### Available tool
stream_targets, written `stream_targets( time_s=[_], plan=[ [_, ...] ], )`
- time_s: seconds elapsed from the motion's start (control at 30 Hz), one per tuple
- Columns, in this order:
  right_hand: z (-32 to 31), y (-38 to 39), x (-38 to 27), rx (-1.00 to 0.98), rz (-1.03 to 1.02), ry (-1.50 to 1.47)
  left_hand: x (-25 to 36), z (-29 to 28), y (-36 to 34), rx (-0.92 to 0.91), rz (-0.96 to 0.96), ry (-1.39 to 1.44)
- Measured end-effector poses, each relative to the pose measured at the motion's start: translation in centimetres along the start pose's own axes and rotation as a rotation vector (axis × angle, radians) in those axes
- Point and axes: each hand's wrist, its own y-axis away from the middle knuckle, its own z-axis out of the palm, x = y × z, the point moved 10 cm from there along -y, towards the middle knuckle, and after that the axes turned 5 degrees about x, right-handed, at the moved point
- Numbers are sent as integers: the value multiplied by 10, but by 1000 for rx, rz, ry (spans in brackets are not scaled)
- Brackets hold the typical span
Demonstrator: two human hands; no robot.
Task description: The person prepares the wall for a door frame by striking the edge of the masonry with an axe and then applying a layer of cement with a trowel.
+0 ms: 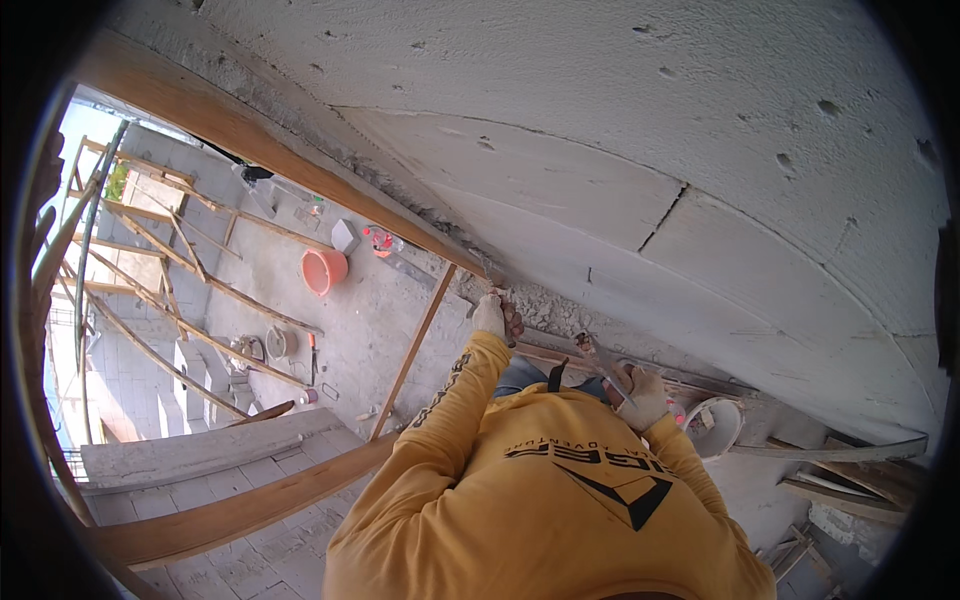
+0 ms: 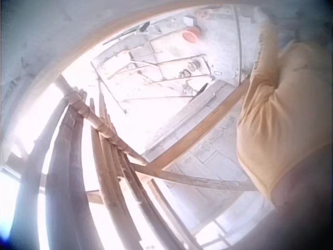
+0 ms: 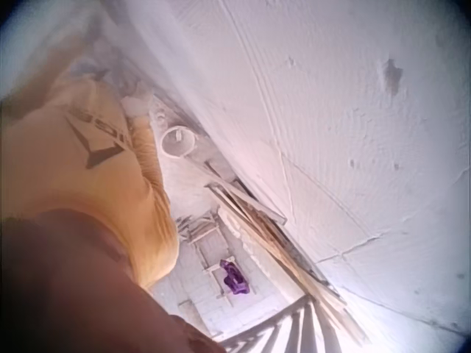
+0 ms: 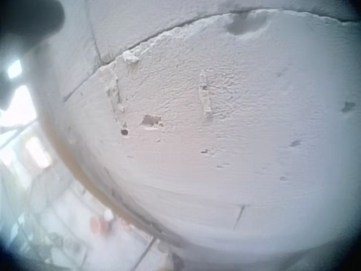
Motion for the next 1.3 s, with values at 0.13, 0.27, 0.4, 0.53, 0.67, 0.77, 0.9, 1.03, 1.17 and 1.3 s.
stream_targets(
  time_s=[0.13,0.27,0.4,0.53,0.67,0.77,0.9,1.03,1.17,1.3],
  plan=[
    [-54,5,1,-87,-57,46,-10,16,10,-20,154,-4],
    [-65,11,20,-15,-301,99,7,52,17,118,276,46],
    [-57,0,14,-150,-245,98,41,77,12,182,334,-39],
    [-66,-13,-38,-217,-97,-280,69,94,-6,110,311,-3],
    [-61,-22,-46,-57,-260,-193,101,89,-25,-5,262,28],
    [-57,-30,-62,-29,-229,-185,124,67,-30,130,245,-19],
    [-55,-46,-118,58,-347,-60,131,76,-28,-144,161,97],
    [-50,-65,-207,61,-561,-132,152,74,-34,-322,210,188],
    [-23,-89,-244,-23,-564,-118,148,80,-20,319,236,130],
    [26,-109,-229,-130,-249,316,172,65,-36,-370,124,36]
  ],
)
